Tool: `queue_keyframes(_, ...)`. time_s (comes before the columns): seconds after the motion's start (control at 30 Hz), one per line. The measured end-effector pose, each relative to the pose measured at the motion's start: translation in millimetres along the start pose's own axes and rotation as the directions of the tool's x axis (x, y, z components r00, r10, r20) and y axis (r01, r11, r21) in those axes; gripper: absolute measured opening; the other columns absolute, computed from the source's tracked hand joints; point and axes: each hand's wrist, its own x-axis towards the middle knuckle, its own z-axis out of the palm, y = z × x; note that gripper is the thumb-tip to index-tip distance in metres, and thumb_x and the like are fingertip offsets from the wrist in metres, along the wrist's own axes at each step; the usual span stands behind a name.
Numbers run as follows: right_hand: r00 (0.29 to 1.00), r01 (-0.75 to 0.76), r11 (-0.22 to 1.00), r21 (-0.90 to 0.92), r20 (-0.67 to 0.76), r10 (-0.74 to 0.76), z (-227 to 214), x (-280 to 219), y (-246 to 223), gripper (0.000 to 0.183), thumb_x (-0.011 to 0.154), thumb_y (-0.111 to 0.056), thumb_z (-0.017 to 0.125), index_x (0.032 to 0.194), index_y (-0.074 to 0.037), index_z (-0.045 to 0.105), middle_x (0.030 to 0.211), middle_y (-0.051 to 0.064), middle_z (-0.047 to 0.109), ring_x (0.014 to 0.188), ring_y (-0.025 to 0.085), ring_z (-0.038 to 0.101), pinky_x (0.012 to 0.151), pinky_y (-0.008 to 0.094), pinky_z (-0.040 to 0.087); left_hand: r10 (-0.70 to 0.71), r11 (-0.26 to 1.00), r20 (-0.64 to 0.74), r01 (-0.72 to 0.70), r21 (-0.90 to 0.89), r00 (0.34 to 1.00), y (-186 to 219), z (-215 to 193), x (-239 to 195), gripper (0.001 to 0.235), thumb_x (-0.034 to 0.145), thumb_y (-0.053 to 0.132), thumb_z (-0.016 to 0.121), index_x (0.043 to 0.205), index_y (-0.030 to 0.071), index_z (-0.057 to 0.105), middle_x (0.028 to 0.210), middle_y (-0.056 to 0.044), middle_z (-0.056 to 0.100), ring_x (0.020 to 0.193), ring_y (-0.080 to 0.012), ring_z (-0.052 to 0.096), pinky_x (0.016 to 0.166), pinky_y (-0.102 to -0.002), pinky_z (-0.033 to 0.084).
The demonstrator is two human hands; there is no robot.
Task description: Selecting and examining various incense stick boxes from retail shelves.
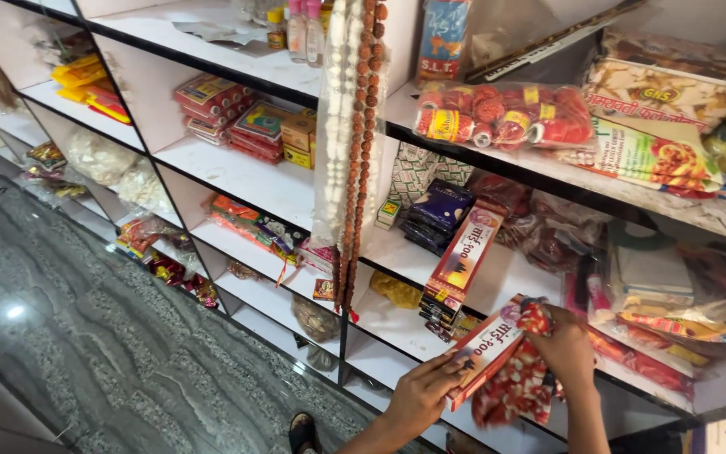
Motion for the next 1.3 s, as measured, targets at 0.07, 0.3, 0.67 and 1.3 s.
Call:
queue_keyframes(0.07, 0.999, 0.045, 0.999, 0.005, 0.017, -0.045, 6.0, -13.4, -3.2, 0.062, 0.066, -0.022, 0.087, 0.125, -0.012, 0.069, 0.106, 0.021, 0.074, 0.095, 0.040, 0.073, 0.082, 0.048, 0.058, 0.036, 0.999, 0.016, -0.036, 0.007, 0.999, 5.6, -10.1, 8.9, 0.030, 0.076, -0.005, 0.071, 0.106, 0.001, 0.069, 0.126, -0.017, 0.073, 0.125, -0.0357, 0.067, 0.103, -0.044, 0.057)
queue_keyframes(0.3, 0.910, 0.377, 0.926, 0.036, 0.170, -0.377, 3.6, -89.1, -81.8, 0.065, 0.055, -0.014, 0.079, 0.118, -0.009, 0.068, 0.119, 0.012, 0.073, 0.107, 0.037, 0.069, 0.085, 0.044, 0.058, 0.046, 0.992, 0.094, -0.056, 0.115, 0.995, -22.4, 4.2, -3.4, 0.021, 0.081, -0.005, 0.069, 0.100, 0.002, 0.068, 0.123, -0.013, 0.075, 0.126, -0.0299, 0.066, 0.104, -0.042, 0.057)
queue_keyframes(0.67, 0.972, -0.007, 0.943, -0.332, 0.221, 0.085, 8.4, 51.8, -21.4, 0.059, 0.072, -0.044, 0.085, 0.121, -0.014, 0.069, 0.123, 0.014, 0.068, 0.106, 0.039, 0.070, 0.088, 0.051, 0.058, 0.063, 0.993, 0.134, -0.075, 0.086, 0.989, -3.9, -14.3, 10.6, 0.030, 0.078, -0.008, 0.065, 0.106, 0.001, 0.071, 0.126, -0.010, 0.073, 0.132, -0.0291, 0.062, 0.107, -0.042, 0.053)
queue_keyframes(1.3, 0.966, -0.003, 0.962, -0.274, 0.246, 0.073, 13.3, 73.8, -25.9, 0.071, 0.066, -0.044, 0.088, 0.129, -0.019, 0.067, 0.127, 0.011, 0.069, 0.114, 0.035, 0.067, 0.093, 0.049, 0.057, 0.039, 0.993, 0.130, -0.052, 0.102, 0.991, -11.9, -1.6, 2.4, 0.026, 0.084, -0.006, 0.067, 0.109, 0.000, 0.073, 0.123, -0.011, 0.074, 0.131, -0.0296, 0.062, 0.106, -0.042, 0.054)
